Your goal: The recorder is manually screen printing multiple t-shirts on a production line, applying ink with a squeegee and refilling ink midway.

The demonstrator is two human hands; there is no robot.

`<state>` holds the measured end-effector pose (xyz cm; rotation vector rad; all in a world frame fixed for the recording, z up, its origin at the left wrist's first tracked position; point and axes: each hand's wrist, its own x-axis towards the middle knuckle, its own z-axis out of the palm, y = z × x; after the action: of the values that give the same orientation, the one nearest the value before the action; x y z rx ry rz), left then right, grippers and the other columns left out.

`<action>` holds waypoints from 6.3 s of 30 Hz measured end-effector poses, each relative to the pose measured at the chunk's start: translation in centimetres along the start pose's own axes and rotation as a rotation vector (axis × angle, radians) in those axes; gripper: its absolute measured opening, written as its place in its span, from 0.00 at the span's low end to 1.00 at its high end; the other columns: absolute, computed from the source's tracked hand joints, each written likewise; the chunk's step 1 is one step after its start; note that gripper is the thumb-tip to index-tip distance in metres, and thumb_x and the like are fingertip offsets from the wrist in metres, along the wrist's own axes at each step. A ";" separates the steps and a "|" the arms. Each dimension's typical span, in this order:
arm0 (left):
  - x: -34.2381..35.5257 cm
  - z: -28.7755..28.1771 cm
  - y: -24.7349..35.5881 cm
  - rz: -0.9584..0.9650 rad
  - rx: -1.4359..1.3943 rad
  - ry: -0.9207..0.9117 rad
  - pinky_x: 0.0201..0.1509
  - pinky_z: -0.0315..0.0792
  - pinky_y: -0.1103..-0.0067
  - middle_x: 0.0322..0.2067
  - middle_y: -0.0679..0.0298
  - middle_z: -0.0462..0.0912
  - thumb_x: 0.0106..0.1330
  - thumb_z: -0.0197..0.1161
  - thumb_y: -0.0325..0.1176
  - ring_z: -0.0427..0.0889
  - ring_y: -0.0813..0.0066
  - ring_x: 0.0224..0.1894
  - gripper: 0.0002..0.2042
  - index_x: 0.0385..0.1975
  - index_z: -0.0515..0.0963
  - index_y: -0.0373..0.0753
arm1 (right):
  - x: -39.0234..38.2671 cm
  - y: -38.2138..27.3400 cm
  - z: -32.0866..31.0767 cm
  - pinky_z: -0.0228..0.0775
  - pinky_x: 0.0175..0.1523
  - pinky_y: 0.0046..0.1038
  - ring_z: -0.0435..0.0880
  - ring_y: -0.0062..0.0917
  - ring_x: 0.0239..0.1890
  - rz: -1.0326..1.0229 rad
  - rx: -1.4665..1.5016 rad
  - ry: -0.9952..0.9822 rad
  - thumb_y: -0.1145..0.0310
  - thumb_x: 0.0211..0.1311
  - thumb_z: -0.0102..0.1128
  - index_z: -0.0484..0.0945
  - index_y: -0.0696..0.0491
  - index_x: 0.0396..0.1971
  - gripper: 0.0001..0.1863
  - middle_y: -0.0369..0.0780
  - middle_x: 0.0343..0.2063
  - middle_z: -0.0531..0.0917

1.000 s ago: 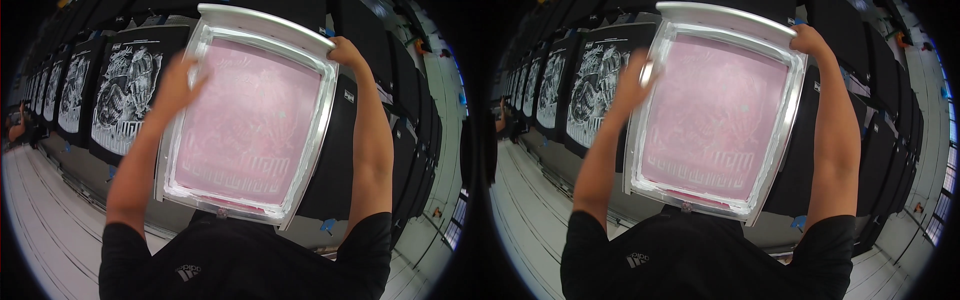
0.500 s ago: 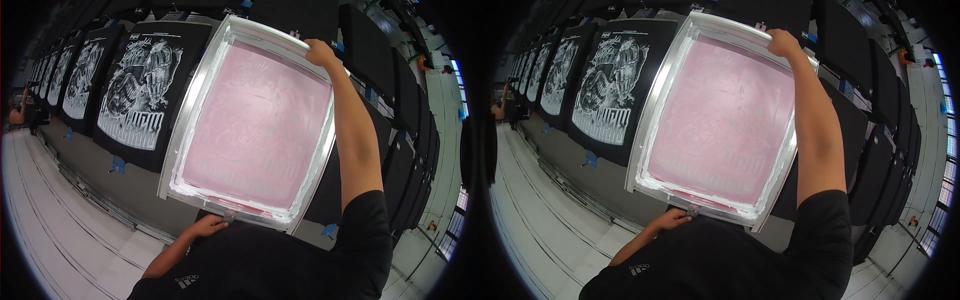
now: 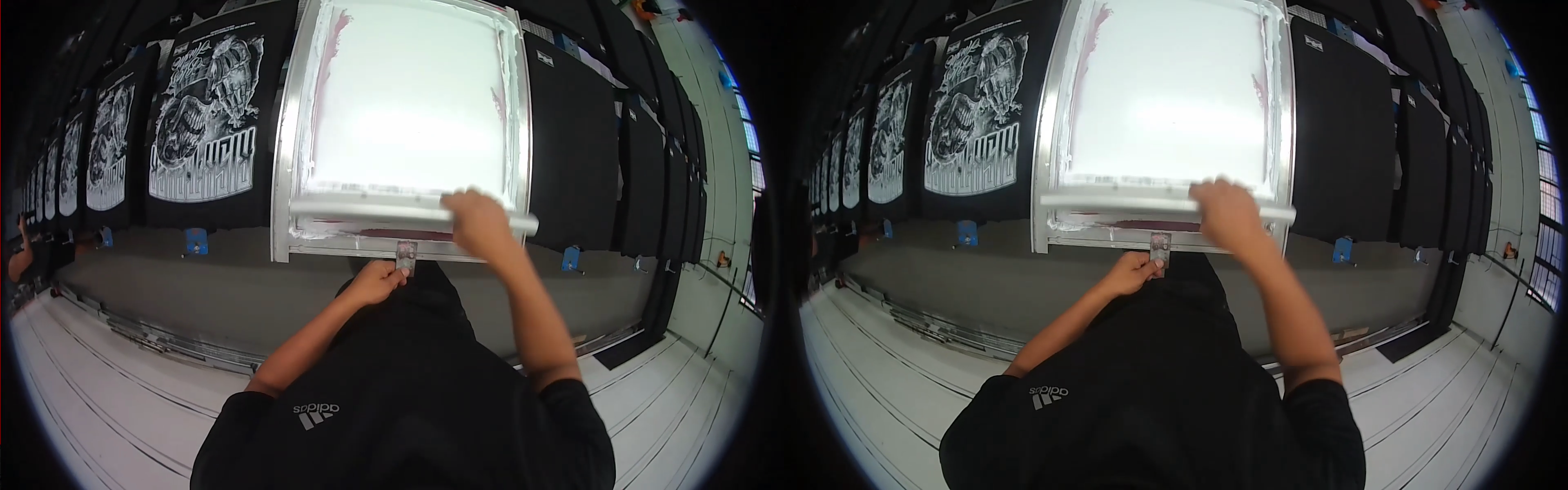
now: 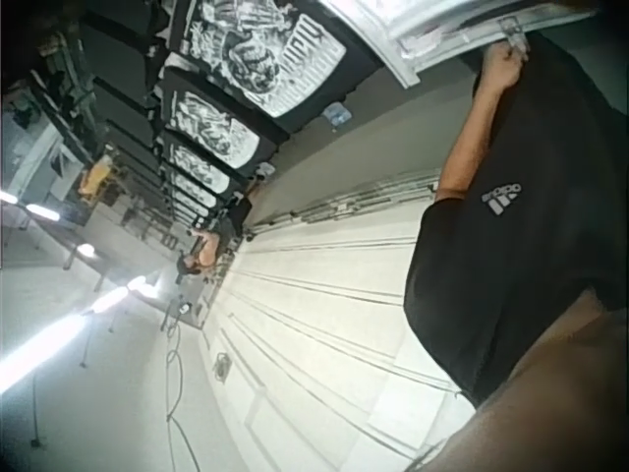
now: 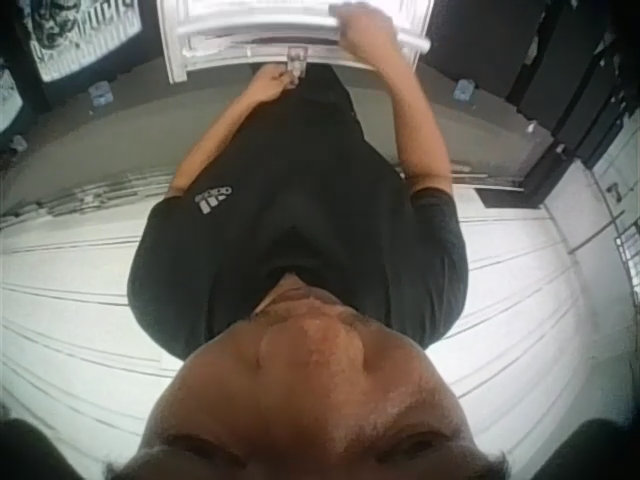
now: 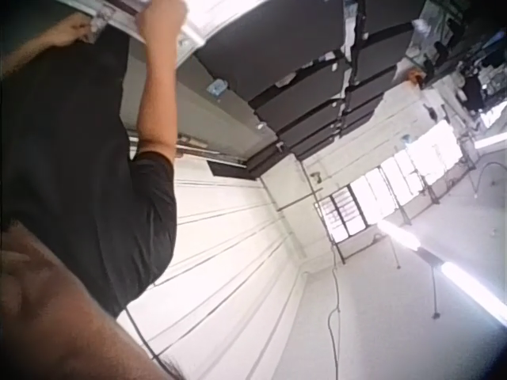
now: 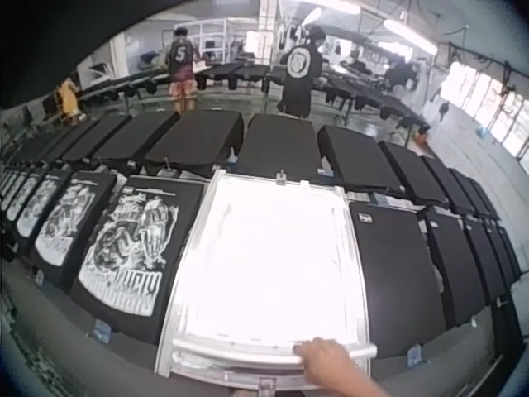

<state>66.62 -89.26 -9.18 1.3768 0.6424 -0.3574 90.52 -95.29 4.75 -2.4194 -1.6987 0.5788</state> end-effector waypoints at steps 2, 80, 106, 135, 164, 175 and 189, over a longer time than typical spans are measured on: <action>-0.8 0.2 2.5 -0.083 0.077 0.008 0.38 0.72 0.75 0.25 0.63 0.81 0.69 0.57 0.41 0.79 0.75 0.30 0.14 0.33 0.83 0.36 | -4.8 -1.6 2.0 0.70 0.43 0.40 0.78 0.40 0.38 -0.001 0.046 0.037 0.80 0.45 0.54 0.78 0.54 0.36 0.15 0.41 0.30 0.81; 18.2 22.7 14.3 0.215 0.104 0.950 0.61 0.67 0.77 0.52 0.55 0.81 0.75 0.53 0.47 0.78 0.68 0.55 0.23 0.59 0.74 0.35 | -30.1 55.9 -7.3 0.73 0.47 0.24 0.79 0.18 0.39 0.389 1.159 0.215 0.75 0.49 0.72 0.81 0.57 0.40 0.16 0.34 0.34 0.83; 43.5 9.3 43.3 0.594 1.256 0.807 0.50 0.72 0.63 0.37 0.57 0.83 0.53 0.65 0.32 0.80 0.55 0.45 0.17 0.44 0.78 0.43 | 3.2 65.8 -19.6 0.67 0.58 0.48 0.82 0.38 0.44 0.045 -0.350 0.360 0.74 0.52 0.56 0.78 0.53 0.44 0.16 0.43 0.37 0.84; 14.5 31.2 21.3 0.526 1.084 0.624 0.46 0.72 0.65 0.32 0.58 0.81 0.35 0.65 0.23 0.80 0.57 0.39 0.18 0.32 0.78 0.38 | -33.9 47.0 -7.3 0.60 0.69 0.46 0.81 0.37 0.42 0.158 -0.002 0.029 0.75 0.30 0.65 0.79 0.51 0.37 0.24 0.40 0.33 0.83; 15.8 26.6 29.3 0.409 1.079 0.438 0.44 0.75 0.68 0.30 0.60 0.81 0.40 0.71 0.25 0.81 0.57 0.37 0.17 0.35 0.81 0.40 | -28.3 50.1 -14.3 0.69 0.58 0.41 0.80 0.42 0.40 0.091 0.022 -0.009 0.79 0.36 0.62 0.83 0.51 0.40 0.23 0.43 0.31 0.83; 14.1 31.9 21.5 0.518 1.052 0.656 0.44 0.73 0.65 0.35 0.57 0.81 0.35 0.64 0.22 0.79 0.54 0.41 0.19 0.33 0.78 0.39 | -34.1 46.9 -7.5 0.61 0.67 0.51 0.82 0.35 0.42 0.163 0.000 0.007 0.77 0.30 0.64 0.79 0.49 0.36 0.23 0.38 0.35 0.84; 45.8 9.2 45.9 0.409 1.279 0.787 0.42 0.78 0.62 0.31 0.55 0.86 0.49 0.72 0.41 0.85 0.53 0.39 0.15 0.38 0.84 0.48 | 4.3 66.6 -21.2 0.76 0.49 0.41 0.83 0.43 0.45 0.138 -0.287 0.203 0.69 0.46 0.60 0.83 0.45 0.45 0.21 0.46 0.39 0.85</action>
<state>131.30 -84.11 -0.35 2.8875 0.7531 0.2082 158.30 -112.79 1.96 -2.6960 -1.6367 0.0996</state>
